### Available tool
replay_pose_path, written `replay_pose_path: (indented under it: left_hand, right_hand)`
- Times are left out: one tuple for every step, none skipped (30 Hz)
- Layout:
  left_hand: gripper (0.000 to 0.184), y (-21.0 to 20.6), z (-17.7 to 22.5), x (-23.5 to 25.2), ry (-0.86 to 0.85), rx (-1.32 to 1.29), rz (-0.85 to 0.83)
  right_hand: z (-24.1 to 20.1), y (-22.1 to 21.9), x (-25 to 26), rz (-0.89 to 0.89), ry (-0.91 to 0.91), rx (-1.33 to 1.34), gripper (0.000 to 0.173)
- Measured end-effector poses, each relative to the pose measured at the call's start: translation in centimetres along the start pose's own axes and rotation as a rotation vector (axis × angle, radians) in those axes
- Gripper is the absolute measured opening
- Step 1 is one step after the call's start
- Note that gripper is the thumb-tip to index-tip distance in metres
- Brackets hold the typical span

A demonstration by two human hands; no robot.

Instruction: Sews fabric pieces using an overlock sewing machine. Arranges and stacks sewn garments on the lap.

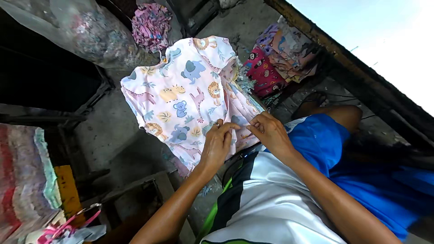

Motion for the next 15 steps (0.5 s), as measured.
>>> replay_pose_path:
  left_hand:
    - [0.028,-0.4,-0.1,0.2,0.02,-0.004,-0.009]
    - [0.027,-0.8,-0.1,0.4,0.038,-0.015,-0.017]
    - [0.026,-1.2,-0.1,0.7,0.056,-0.027,-0.024]
    - [0.027,-1.5,-0.2,0.9,0.076,-0.034,-0.034]
    - [0.028,-1.8,-0.3,1.1,0.086,-0.042,-0.037]
    - [0.027,-1.8,-0.3,1.3,0.078,-0.049,-0.028]
    - [0.026,-1.8,-0.2,1.5,0.069,-0.057,-0.02]
    - [0.025,-1.6,-0.3,1.5,0.07,-0.063,-0.017]
    - [0.025,-1.4,-0.4,1.5,0.074,-0.065,-0.014]
    - [0.024,-1.0,-0.6,1.4,0.079,-0.067,-0.004]
    - [0.023,-0.6,-0.8,1.3,0.079,-0.061,0.008]
    - [0.023,-0.1,-1.1,1.2,0.083,-0.052,0.02]
    - [0.022,0.4,-1.3,1.2,0.089,-0.043,0.027]
    - [0.022,0.9,-1.5,1.2,0.094,-0.034,0.034]
    - [0.021,1.3,-1.6,1.1,0.096,-0.021,0.033]
  right_hand:
    - [-0.4,0.1,-0.4,-0.012,0.008,0.02,0.018]
    - [-0.8,0.1,-0.8,-0.032,0.007,0.032,0.017]
    - [-1.2,0.1,-1.3,-0.052,0.002,0.041,0.017]
    - [-1.5,-0.1,-1.7,-0.071,-0.003,0.046,0.018]
    - [-1.9,-0.2,-2.1,-0.089,-0.005,0.044,0.018]
    - [-2.3,-0.4,-2.5,-0.105,-0.004,0.036,0.02]
    - [-2.5,-0.5,-2.7,-0.12,-0.003,0.025,0.023]
    - [-2.7,-0.6,-2.9,-0.133,0.0,0.014,0.025]
    - [-2.8,-0.6,-3.1,-0.146,0.002,0.007,0.025]
    - [-2.9,-0.6,-3.3,-0.165,0.004,0.006,0.025]
    - [-2.9,-0.6,-3.4,-0.191,0.001,0.012,0.025]
    - [-2.9,-0.6,-3.6,-0.224,-0.008,0.023,0.025]
    - [-2.7,-0.6,-3.7,-0.251,-0.013,0.042,0.025]
    - [-2.5,-0.5,-3.7,-0.26,-0.009,0.062,0.025]
    - [-2.2,-0.3,-3.6,-0.245,0.003,0.073,0.024]
Point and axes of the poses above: each hand's wrist, its own x-axis towards the middle knuckle, its own y-axis out of the back of the hand, z = x × y, the point moved 10 cm from there along x, towards the middle knuckle, and after that the axes turned 1 degree about x, right-handed, at the moved point
